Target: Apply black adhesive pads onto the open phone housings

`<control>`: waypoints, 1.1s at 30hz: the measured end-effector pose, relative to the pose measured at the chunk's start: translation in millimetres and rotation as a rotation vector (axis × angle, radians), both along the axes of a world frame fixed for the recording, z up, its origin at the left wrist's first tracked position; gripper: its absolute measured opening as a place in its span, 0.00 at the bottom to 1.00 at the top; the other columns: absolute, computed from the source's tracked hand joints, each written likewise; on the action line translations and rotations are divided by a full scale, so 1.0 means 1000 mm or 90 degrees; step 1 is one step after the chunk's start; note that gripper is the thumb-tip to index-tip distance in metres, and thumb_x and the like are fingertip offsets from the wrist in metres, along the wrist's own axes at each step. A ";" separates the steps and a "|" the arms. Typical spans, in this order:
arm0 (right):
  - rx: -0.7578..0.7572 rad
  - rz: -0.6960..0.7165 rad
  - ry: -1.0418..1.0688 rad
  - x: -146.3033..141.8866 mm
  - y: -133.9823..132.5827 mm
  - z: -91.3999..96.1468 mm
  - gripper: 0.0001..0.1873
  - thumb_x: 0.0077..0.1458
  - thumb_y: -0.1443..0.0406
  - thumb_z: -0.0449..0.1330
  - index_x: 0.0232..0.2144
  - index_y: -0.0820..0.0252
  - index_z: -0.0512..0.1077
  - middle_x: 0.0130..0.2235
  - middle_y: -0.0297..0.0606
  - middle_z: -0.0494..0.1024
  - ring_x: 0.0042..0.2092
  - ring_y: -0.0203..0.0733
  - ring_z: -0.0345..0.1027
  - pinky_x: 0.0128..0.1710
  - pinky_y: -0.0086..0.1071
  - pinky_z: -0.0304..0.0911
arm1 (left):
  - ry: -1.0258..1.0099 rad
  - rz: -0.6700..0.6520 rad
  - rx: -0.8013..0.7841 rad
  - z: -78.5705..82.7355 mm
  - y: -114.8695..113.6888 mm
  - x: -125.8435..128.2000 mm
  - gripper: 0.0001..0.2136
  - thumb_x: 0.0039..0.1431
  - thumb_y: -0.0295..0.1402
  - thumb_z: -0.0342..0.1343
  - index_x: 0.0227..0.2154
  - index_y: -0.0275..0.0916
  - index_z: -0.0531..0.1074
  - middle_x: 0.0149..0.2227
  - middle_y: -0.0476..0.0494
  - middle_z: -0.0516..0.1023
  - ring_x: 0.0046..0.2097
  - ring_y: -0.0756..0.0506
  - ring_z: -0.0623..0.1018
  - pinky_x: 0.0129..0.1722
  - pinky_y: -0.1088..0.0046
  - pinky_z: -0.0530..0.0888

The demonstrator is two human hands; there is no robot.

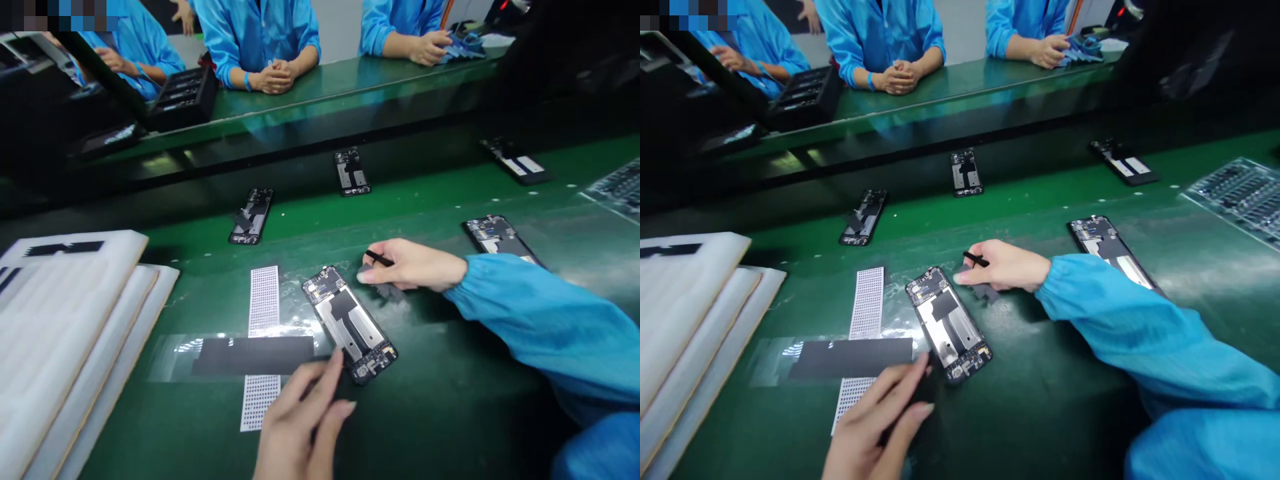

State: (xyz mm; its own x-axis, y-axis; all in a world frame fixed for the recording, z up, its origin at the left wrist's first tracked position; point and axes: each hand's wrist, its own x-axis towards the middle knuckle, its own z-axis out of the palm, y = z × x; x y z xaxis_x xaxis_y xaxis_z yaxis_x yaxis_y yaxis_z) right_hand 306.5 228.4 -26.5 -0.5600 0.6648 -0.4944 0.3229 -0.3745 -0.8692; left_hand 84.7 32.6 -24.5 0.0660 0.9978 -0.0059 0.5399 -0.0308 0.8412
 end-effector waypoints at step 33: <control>-0.234 0.025 0.502 0.031 0.015 -0.037 0.17 0.58 0.56 0.66 0.39 0.64 0.70 0.20 0.23 0.65 0.15 0.22 0.37 0.11 0.18 0.39 | 0.485 -0.298 0.114 -0.027 0.030 0.026 0.32 0.58 0.18 0.48 0.62 0.54 0.66 0.68 0.33 0.60 0.24 0.49 0.80 0.17 0.74 0.76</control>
